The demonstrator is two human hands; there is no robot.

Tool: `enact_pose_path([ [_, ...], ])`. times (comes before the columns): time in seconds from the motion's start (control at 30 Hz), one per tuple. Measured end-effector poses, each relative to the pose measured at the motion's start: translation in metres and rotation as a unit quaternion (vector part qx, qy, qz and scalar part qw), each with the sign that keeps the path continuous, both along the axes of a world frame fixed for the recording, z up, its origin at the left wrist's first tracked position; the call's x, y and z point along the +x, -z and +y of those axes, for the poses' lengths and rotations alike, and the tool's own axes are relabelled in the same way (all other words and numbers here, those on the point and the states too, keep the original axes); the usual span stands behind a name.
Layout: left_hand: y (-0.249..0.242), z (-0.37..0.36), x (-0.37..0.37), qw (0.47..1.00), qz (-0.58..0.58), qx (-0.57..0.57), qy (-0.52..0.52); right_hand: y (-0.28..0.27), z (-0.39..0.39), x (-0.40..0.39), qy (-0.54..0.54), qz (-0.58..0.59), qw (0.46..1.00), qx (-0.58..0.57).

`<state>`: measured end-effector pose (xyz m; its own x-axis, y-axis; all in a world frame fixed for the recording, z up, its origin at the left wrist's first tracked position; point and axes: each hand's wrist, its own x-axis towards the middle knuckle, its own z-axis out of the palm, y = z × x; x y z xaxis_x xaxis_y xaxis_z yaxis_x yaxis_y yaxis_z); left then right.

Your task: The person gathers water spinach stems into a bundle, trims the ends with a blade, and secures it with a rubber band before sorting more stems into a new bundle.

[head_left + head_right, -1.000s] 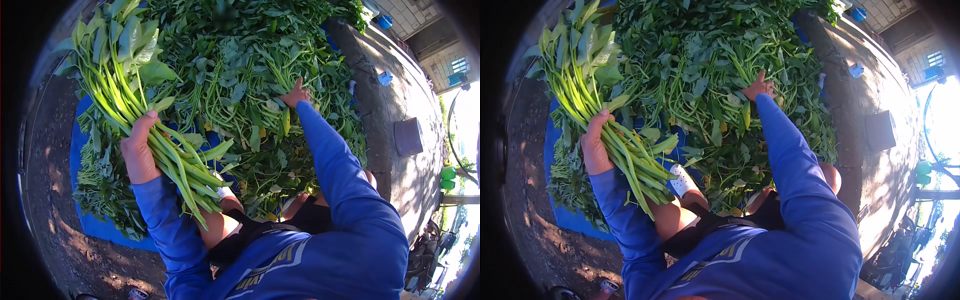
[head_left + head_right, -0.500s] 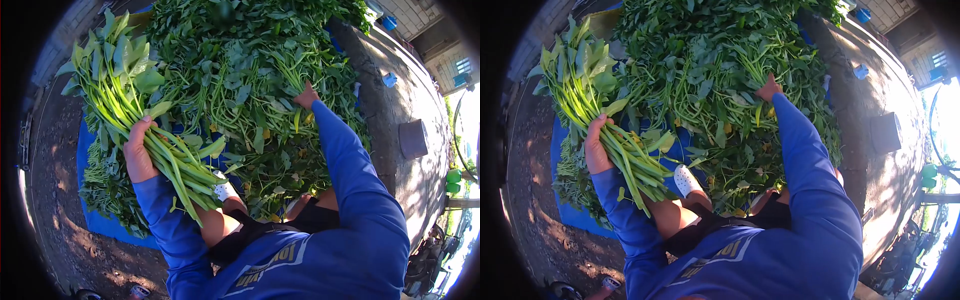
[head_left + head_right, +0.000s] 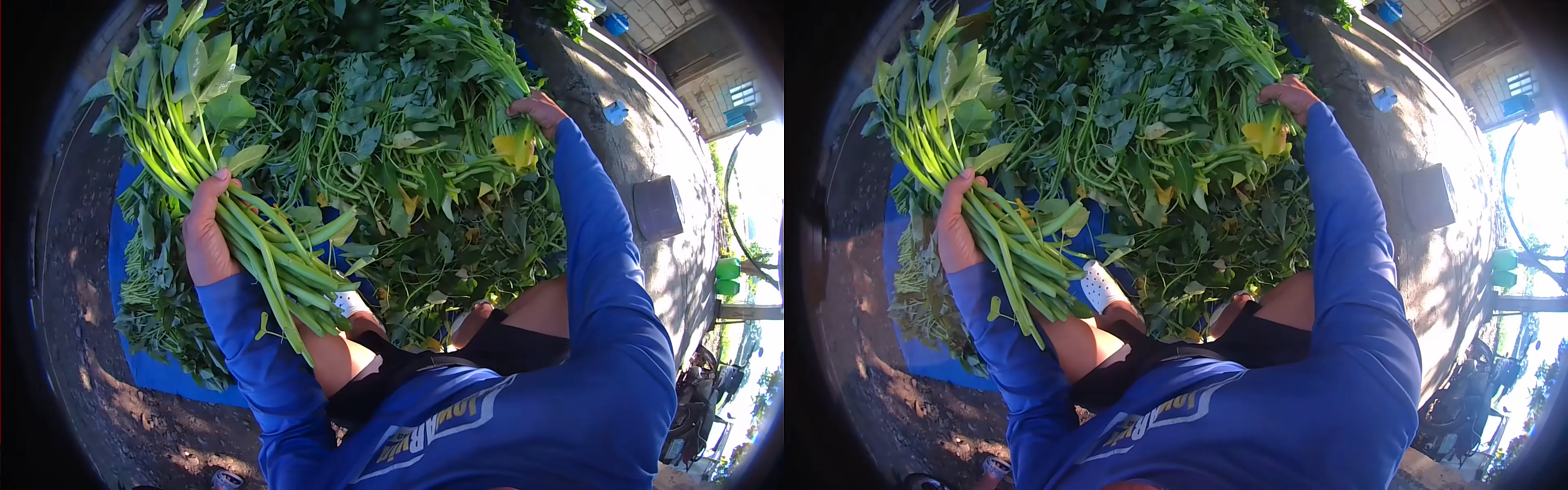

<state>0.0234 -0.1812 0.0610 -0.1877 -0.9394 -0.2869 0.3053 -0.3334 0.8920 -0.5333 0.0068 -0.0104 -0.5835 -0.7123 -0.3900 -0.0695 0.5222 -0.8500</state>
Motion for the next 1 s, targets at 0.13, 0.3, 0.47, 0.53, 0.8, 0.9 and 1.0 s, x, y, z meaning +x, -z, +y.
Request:
enact_pose_path([
  [0.13, 0.001, 0.001, 0.001, 1.000, -0.001, 0.008, 0.009, -0.041, 0.012, 0.012, -0.015, 0.073, 0.996, -0.047],
  [0.3, 0.000, 0.003, 0.000, 1.000, -0.010, 0.004, 0.014, -0.091, 0.040, 0.095, -0.043, 0.256, 0.966, -0.003],
  [0.47, 0.001, 0.010, -0.002, 0.999, 0.019, 0.009, 0.038, 0.019, 0.071, 0.197, -0.054, 0.389, 0.898, 0.197],
  [0.53, 0.001, 0.013, 0.001, 0.998, 0.030, 0.012, 0.059, 0.080, 0.091, 0.210, -0.083, 0.344, 0.895, 0.270],
  [0.8, 0.009, 0.026, 0.008, 0.999, 0.010, 0.009, 0.051, 0.103, 0.116, 0.222, -0.153, 0.343, 0.873, 0.310],
  [0.9, 0.005, 0.034, 0.003, 0.999, 0.011, 0.010, 0.041, 0.099, 0.115, 0.229, -0.090, 0.459, 0.880, 0.087],
  [1.0, 0.008, 0.037, 0.000, 0.998, 0.010, 0.007, 0.059, 0.106, 0.090, 0.251, -0.094, 0.470, 0.877, -0.010],
])
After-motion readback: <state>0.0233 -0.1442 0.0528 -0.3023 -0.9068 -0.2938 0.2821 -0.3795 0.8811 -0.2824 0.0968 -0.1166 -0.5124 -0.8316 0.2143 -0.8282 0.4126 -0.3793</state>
